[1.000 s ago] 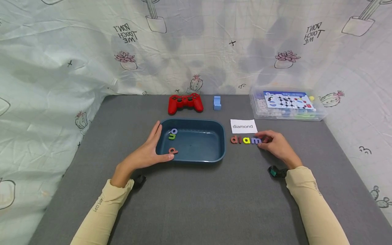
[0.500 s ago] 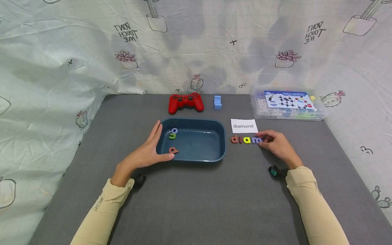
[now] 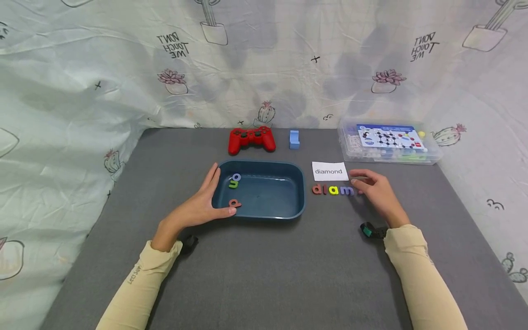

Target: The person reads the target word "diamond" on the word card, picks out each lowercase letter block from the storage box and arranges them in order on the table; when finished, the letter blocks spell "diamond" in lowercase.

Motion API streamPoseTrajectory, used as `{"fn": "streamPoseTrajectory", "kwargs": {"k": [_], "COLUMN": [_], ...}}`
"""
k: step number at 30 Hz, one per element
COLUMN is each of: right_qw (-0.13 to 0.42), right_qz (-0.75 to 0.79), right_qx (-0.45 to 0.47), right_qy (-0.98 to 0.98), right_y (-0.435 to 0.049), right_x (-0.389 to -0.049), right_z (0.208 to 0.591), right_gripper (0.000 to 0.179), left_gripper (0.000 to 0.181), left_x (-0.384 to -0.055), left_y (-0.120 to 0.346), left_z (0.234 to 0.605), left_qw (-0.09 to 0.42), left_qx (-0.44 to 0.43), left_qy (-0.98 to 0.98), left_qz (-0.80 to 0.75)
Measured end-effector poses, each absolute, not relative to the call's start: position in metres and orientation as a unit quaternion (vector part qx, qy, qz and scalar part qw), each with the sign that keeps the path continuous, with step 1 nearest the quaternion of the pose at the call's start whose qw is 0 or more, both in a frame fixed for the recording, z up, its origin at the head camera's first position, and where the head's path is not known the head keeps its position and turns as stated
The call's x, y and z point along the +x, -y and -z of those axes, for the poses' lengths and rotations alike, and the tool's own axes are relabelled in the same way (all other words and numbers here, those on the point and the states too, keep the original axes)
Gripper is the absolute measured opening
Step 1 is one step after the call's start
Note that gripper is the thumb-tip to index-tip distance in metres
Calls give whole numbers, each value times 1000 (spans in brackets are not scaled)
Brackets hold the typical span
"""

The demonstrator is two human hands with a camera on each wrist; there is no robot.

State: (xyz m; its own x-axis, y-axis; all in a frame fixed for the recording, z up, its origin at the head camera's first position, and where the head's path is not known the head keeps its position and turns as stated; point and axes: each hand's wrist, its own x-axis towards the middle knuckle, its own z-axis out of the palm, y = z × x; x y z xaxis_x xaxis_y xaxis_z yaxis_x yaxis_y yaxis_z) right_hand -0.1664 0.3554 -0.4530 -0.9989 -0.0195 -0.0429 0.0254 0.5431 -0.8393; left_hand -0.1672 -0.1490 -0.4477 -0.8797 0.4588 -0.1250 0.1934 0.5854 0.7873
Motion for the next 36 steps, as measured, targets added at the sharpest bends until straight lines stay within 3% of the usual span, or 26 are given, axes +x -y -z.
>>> {"fn": "streamPoseTrajectory", "kwargs": {"k": [5, 14, 36], "right_qw": [-3, 9, 28], "right_qz": [574, 732, 771], "right_qx": [-16, -96, -189], "right_qy": [-819, -674, -608], "right_y": [-342, -316, -215], "right_x": [-169, -175, -211], "right_z": [442, 419, 388], "right_gripper": [44, 49, 47], "left_gripper": [131, 132, 131], "left_x": [-167, -167, -165], "left_y": [149, 148, 146], "left_z": [447, 447, 445], "left_qw": [161, 158, 158], "left_qx": [185, 190, 181], "left_qy": [-877, -876, -881], "left_qz": [-412, -413, -408]}}
